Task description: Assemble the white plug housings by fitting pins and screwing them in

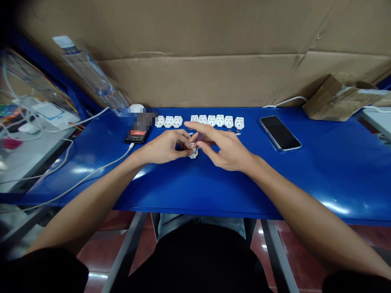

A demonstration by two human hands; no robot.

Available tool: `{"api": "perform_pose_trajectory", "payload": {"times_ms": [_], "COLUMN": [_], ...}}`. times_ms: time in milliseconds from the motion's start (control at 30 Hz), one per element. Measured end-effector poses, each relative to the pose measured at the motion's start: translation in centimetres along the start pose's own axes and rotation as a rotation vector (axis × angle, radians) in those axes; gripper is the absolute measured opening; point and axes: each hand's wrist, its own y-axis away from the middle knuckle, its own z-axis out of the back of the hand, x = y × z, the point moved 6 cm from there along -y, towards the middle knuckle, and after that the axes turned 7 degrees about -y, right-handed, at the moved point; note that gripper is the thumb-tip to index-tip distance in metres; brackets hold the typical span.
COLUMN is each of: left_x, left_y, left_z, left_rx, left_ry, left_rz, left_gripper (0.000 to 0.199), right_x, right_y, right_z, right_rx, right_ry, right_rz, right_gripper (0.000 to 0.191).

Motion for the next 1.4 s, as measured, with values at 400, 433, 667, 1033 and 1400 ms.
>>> {"api": "perform_pose_trajectory", "payload": {"times_ms": [400,433,667,1033,1400], "left_x": [0.0,0.0,0.0,-0.1,0.0], "left_y": [-0.2,-0.2,-0.3,-0.4,-0.4], "left_z": [-0.3,-0.4,-0.6,-0.6,-0.6], "left_rx": [-0.001,-0.003,-0.014,-0.013,-0.007], "left_ry": [0.041,0.047,0.048,0.05,0.044], "left_rz": [0.01,0.014,0.01,0.0,-0.016], "left_gripper": [0.013,0.013,0.014,0.015,0.015], "right_x": [-0.2,-0.2,-1.0,-1.1,0.4], "right_y": [-0.2,-0.2,-0.1,0.0,-0.4], "right_z": [0.0,0.2,0.0,0.3,0.2], "right_rx": [-0.145,-0.173,-0.142,-0.235,-0.274], "right_ry": [0.004,0.017,-0.096,-0.045,0.068], "right_rz": [-0.023,-0.02,-0.089,-0.08,0.064], "right_gripper": [0.051,0.048,0.054,0.046,0.042]}}
